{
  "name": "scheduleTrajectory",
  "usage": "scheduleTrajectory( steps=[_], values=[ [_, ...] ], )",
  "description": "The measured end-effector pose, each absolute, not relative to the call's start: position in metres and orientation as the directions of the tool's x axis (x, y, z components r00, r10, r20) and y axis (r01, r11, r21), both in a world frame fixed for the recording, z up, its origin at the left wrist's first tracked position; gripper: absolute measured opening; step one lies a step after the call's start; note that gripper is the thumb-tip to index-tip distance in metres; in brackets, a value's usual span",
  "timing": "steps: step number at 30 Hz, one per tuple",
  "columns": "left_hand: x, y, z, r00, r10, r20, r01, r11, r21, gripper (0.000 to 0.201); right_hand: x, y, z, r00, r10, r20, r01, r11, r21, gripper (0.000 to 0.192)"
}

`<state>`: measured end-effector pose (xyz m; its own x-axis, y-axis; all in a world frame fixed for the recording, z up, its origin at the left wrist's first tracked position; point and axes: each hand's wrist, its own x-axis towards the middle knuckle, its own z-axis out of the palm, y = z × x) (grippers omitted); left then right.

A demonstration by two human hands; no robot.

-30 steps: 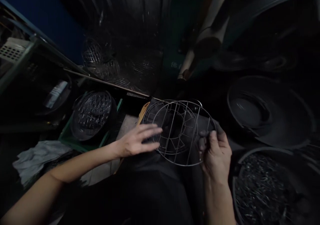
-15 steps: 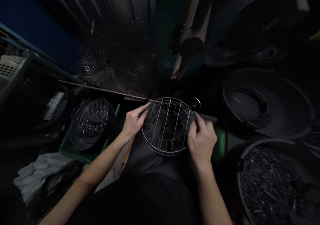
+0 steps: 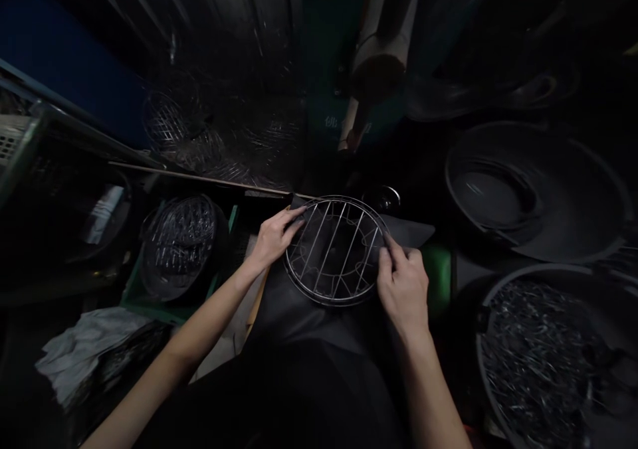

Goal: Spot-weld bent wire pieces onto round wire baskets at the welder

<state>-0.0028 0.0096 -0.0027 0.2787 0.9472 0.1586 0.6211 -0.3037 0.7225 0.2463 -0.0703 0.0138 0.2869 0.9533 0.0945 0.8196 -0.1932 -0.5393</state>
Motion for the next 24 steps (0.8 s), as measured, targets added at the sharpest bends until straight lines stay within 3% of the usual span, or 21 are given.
scheduleTrajectory(
  steps=[6, 10, 19, 22, 24],
  values=[
    [-0.004, 0.012, -0.004, 0.259, 0.950, 0.173, 0.557, -0.293, 0.777, 0.028, 0.247, -0.089, 0.016, 0.317, 0.944, -0.094, 0.636, -0.284, -0.717, 0.053],
    [-0.004, 0.015, -0.003, 0.260, 0.949, 0.181, 0.538, -0.298, 0.789, 0.028, 0.239, -0.090, 0.016, 0.426, 0.903, -0.063, 0.549, -0.313, -0.775, 0.049],
    [-0.006, 0.013, 0.002, 0.239, 0.960, 0.145, 0.508, -0.251, 0.824, 0.028, 0.233, -0.085, 0.022, 0.459, 0.886, 0.056, 0.596, -0.261, -0.759, 0.036],
    [-0.008, 0.014, -0.004, 0.234, 0.968, 0.091, 0.502, -0.201, 0.841, 0.028, 0.233, -0.087, 0.017, 0.471, 0.882, 0.022, 0.559, -0.278, -0.781, 0.038],
    [-0.010, 0.014, -0.013, 0.220, 0.975, 0.023, 0.459, -0.125, 0.880, 0.032, 0.235, -0.089, 0.009, 0.489, 0.869, -0.069, 0.448, -0.319, -0.836, 0.046]
  ],
)
